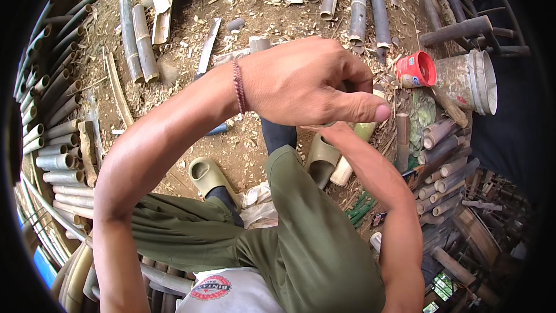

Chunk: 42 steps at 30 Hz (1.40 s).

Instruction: The person carves and shapes a bamboo section using a curved hand tool, then fits it together with other bamboo pieces on the ground.

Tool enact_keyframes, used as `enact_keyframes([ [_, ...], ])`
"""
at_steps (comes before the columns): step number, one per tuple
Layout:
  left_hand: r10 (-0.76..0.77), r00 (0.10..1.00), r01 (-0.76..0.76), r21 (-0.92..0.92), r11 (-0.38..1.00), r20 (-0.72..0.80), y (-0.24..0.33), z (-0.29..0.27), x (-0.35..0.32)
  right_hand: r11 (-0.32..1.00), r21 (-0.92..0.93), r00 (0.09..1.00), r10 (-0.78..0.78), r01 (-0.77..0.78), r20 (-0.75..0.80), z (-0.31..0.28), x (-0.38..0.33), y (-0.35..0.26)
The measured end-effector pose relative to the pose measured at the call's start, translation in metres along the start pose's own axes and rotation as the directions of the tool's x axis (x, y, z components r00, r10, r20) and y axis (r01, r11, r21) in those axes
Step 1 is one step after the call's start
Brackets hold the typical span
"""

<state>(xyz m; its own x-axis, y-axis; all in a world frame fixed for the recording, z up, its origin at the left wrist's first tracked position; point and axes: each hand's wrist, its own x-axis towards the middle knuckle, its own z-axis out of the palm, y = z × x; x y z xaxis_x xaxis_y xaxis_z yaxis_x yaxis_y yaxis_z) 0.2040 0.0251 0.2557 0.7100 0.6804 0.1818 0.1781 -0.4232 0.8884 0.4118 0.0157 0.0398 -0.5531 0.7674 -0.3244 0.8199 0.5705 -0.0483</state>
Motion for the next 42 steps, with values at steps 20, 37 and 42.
enact_keyframes([
  [20,0.184,0.791,-0.118,0.150,0.982,-0.583,-0.103,0.069,-0.052,0.635,0.771,0.678,0.548,0.044,-0.490,0.032,-0.014,0.018],
  [37,0.040,0.612,-0.067,-0.001,0.998,-0.790,-0.123,0.081,-0.041,-0.047,0.648,0.649,0.089,0.760,-0.755,-0.194,-0.026,-0.080],
  [42,0.016,0.461,-0.005,0.016,1.000,-0.887,-0.118,0.082,-0.018,-0.170,0.754,0.759,-0.044,0.635,-0.650,-0.220,-0.009,-0.050],
])
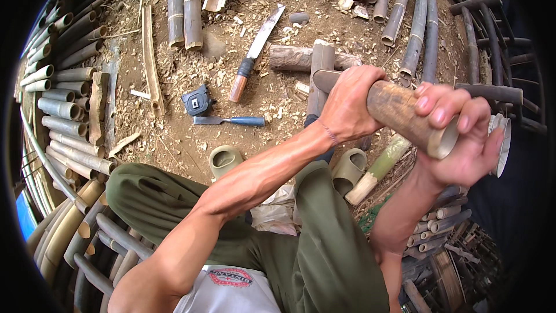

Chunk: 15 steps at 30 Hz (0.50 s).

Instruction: The person carves and shapes a bamboo section using a curved hand tool, then fits it together with other bamboo pieces on the ground.

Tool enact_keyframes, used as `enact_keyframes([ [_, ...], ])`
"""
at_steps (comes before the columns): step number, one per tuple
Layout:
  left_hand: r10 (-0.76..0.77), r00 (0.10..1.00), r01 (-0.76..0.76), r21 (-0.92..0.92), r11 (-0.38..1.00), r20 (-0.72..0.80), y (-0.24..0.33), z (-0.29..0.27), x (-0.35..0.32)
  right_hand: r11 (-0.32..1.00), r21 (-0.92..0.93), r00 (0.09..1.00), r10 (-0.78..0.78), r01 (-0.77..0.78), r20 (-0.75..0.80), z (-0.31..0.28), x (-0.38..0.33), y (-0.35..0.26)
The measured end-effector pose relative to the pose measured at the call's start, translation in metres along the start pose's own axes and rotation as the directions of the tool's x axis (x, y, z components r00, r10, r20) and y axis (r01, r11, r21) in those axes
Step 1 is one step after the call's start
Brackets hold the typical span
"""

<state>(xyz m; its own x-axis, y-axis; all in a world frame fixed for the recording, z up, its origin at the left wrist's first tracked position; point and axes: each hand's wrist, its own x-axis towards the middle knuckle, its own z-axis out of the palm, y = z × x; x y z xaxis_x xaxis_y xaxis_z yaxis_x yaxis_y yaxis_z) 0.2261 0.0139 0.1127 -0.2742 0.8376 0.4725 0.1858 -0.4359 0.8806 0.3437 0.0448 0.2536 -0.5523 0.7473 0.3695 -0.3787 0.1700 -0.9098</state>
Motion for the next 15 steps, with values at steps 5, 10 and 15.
enact_keyframes([
  [5,0.020,0.999,-0.020,0.007,1.000,-0.037,-0.001,-0.009,-0.014,0.994,-0.080,0.995,-0.064,0.070,0.074,0.021,-0.028,0.006],
  [10,0.011,0.989,-0.009,0.015,1.000,-0.149,0.009,0.002,-0.009,0.999,-0.013,0.999,0.044,-0.044,0.019,0.007,-0.001,-0.005],
  [15,0.116,0.993,-0.112,-0.083,0.990,0.036,0.033,-0.011,-0.020,0.942,-0.307,0.991,-0.124,0.133,0.049,0.007,-0.060,-0.049],
])
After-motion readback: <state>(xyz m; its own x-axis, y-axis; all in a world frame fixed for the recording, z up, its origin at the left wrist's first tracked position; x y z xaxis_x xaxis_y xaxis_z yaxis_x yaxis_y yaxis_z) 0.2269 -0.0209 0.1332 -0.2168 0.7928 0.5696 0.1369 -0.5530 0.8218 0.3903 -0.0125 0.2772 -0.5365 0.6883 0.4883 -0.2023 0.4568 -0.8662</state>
